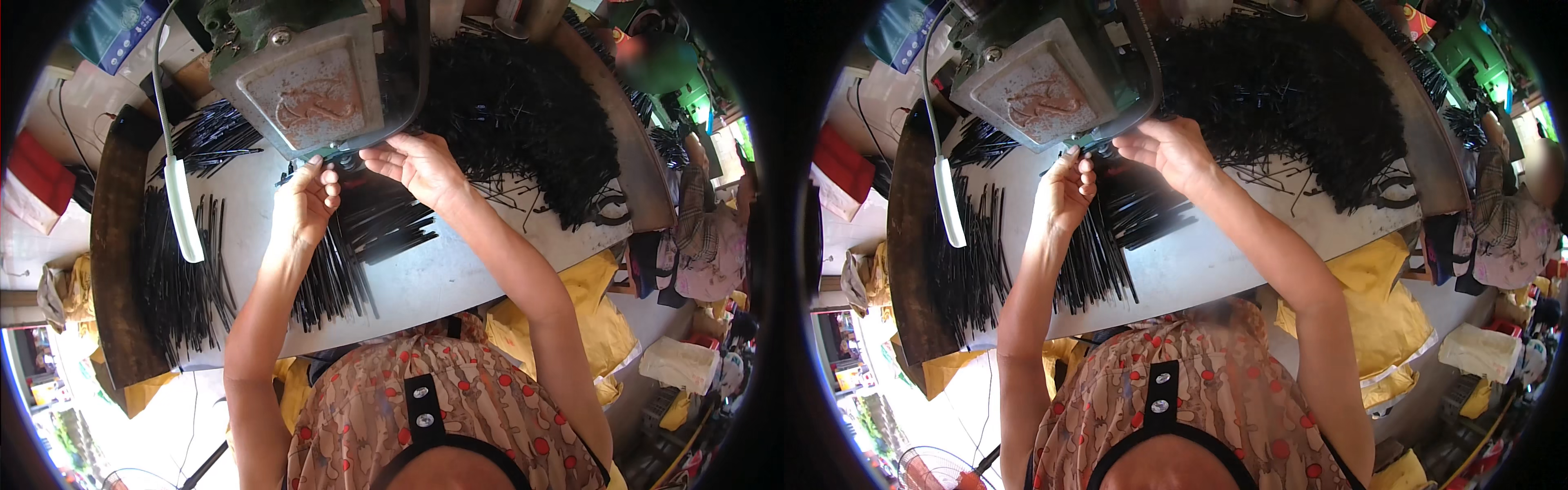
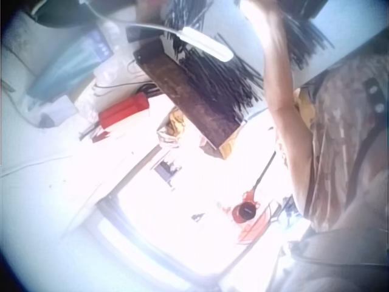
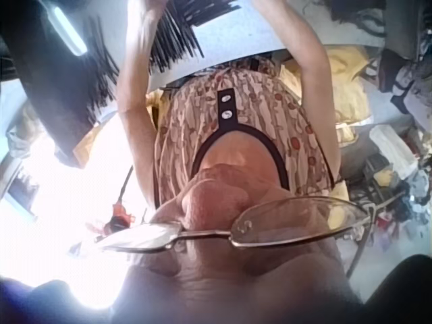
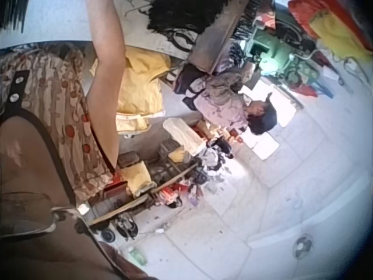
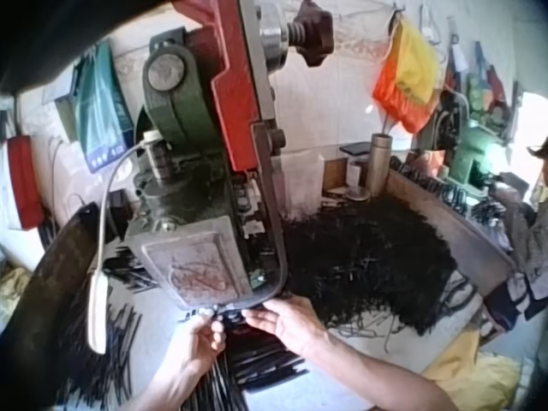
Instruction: The person joins umbrella ribs and wire components together by feeding them into a press machine to fasten them, placing the assembled pieces onto the workbench.
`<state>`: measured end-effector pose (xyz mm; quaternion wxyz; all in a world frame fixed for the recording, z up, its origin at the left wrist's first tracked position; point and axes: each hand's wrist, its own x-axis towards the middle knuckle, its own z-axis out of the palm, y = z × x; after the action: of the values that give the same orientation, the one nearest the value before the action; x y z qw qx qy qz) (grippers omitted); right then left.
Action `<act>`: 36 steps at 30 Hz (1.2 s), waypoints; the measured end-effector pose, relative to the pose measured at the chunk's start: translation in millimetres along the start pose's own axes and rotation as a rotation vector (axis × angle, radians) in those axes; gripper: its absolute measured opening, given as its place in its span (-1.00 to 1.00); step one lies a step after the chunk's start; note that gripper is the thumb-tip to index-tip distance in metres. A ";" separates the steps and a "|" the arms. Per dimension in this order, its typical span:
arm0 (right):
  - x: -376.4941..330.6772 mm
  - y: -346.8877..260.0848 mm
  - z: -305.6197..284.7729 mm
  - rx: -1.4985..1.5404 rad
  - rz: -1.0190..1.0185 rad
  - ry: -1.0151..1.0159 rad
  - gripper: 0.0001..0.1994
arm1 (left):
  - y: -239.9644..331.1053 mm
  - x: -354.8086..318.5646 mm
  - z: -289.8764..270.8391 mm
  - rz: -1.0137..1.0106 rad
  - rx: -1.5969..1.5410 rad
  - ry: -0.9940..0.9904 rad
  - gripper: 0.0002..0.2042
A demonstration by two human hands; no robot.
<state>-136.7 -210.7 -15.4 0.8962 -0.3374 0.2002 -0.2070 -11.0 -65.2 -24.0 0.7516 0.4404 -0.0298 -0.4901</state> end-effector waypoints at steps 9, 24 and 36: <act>-2.3 8.7 3.8 0.033 -0.047 0.055 -0.83 | 0.2 -1.4 4.7 0.077 0.048 0.060 -0.79; -11.0 -0.5 -13.1 -0.131 0.004 0.104 -0.74 | -6.4 -0.2 3.7 0.096 0.066 0.022 -0.79; -90.2 -120.9 -108.7 -2.045 -0.678 0.522 -0.81 | 9.5 -13.1 16.2 0.027 0.210 -0.017 -0.80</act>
<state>-294.7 -304.8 12.3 0.0224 -0.9016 0.3569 -0.2434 -18.7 -64.2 -2.5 0.7075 0.5123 -0.0931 -0.4779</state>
